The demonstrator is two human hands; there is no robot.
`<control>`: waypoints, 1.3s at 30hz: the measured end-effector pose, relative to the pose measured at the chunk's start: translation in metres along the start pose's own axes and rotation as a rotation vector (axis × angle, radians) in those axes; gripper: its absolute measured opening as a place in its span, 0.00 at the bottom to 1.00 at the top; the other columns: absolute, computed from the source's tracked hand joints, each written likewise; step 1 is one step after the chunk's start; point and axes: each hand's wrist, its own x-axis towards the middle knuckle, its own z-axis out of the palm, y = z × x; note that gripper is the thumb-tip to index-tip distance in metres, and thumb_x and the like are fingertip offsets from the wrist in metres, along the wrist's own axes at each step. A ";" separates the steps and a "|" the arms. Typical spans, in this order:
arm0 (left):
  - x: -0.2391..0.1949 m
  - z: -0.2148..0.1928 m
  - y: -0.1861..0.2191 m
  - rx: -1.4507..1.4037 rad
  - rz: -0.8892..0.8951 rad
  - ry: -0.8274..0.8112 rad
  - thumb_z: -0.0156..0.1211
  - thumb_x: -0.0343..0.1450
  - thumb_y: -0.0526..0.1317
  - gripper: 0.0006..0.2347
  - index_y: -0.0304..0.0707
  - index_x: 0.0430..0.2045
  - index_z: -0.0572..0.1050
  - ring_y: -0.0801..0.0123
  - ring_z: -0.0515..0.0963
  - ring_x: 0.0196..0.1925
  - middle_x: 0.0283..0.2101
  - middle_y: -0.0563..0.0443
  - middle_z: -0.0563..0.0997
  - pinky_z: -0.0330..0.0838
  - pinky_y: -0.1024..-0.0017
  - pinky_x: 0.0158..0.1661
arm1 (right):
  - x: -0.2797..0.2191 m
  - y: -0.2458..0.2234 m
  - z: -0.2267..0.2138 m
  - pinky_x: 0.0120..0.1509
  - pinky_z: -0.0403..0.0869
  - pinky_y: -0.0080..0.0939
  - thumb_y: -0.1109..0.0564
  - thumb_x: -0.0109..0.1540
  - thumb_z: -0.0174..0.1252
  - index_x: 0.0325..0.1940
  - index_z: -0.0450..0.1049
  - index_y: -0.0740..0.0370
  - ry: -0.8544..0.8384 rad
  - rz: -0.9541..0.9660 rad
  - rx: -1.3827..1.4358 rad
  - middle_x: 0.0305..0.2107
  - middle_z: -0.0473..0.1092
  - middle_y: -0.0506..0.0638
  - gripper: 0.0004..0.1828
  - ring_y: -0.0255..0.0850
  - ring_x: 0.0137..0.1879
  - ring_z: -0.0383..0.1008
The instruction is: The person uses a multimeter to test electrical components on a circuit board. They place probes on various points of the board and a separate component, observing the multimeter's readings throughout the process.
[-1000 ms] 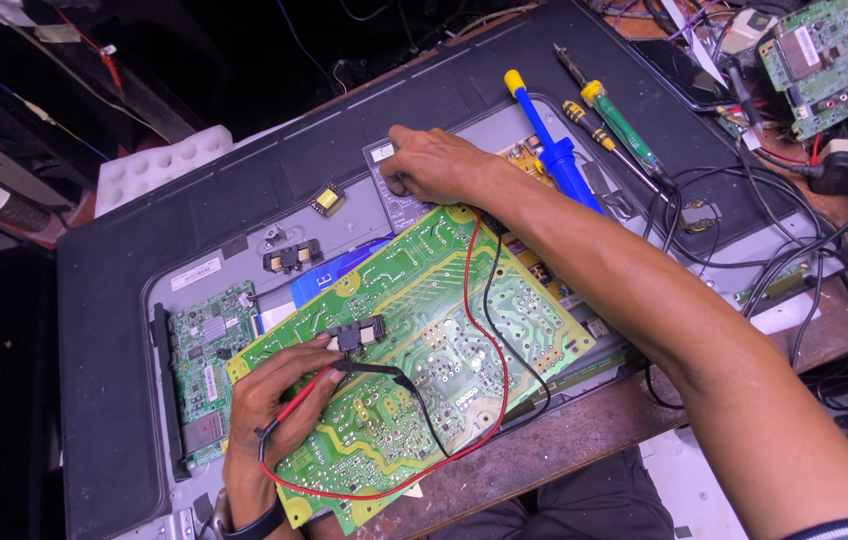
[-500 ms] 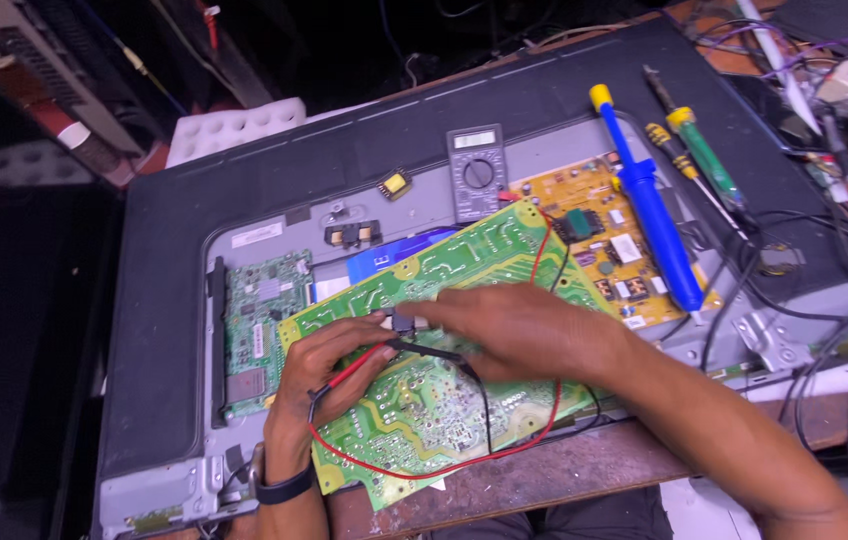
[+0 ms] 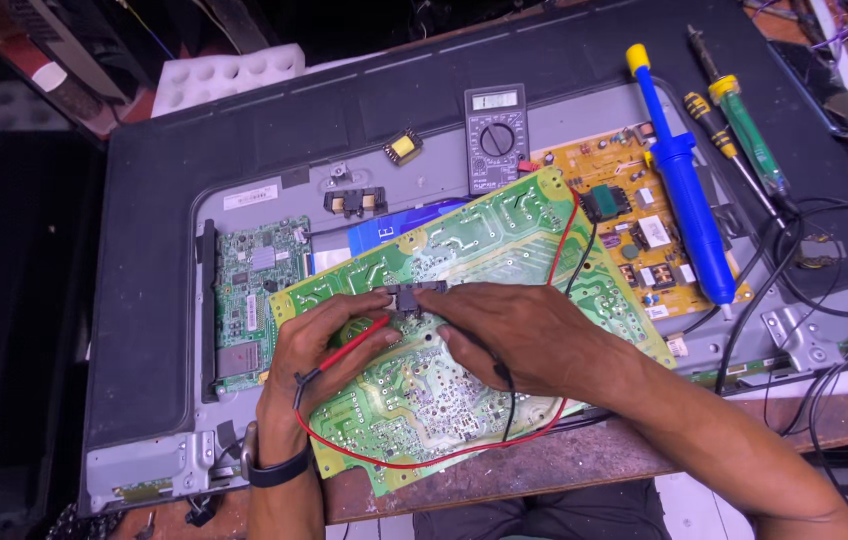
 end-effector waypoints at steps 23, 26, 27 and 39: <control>0.007 0.006 0.004 0.029 0.066 0.033 0.76 0.61 0.34 0.06 0.38 0.25 0.83 0.47 0.88 0.46 0.33 0.43 0.89 0.82 0.56 0.45 | -0.003 0.003 0.018 0.44 0.79 0.46 0.53 0.65 0.52 0.53 0.74 0.59 0.091 -0.006 -0.052 0.34 0.77 0.56 0.15 0.53 0.49 0.81; 0.007 0.006 0.004 0.050 0.057 0.023 0.76 0.62 0.35 0.06 0.38 0.26 0.82 0.48 0.88 0.47 0.34 0.43 0.89 0.82 0.56 0.46 | -0.006 0.004 0.020 0.42 0.79 0.47 0.52 0.64 0.51 0.51 0.74 0.56 0.085 -0.017 -0.062 0.33 0.77 0.55 0.14 0.52 0.50 0.80; 0.007 0.006 0.005 0.056 0.052 0.020 0.75 0.63 0.35 0.06 0.38 0.26 0.82 0.47 0.88 0.47 0.35 0.43 0.89 0.81 0.56 0.47 | -0.007 0.005 0.021 0.43 0.79 0.47 0.51 0.64 0.51 0.49 0.74 0.55 0.078 -0.019 -0.069 0.32 0.77 0.55 0.13 0.51 0.51 0.80; 0.004 0.008 0.000 0.046 0.040 0.037 0.74 0.64 0.34 0.05 0.36 0.25 0.81 0.46 0.88 0.45 0.34 0.42 0.89 0.81 0.55 0.45 | -0.007 0.005 0.019 0.43 0.78 0.51 0.51 0.63 0.52 0.48 0.75 0.55 0.054 -0.026 -0.092 0.30 0.77 0.56 0.13 0.53 0.52 0.80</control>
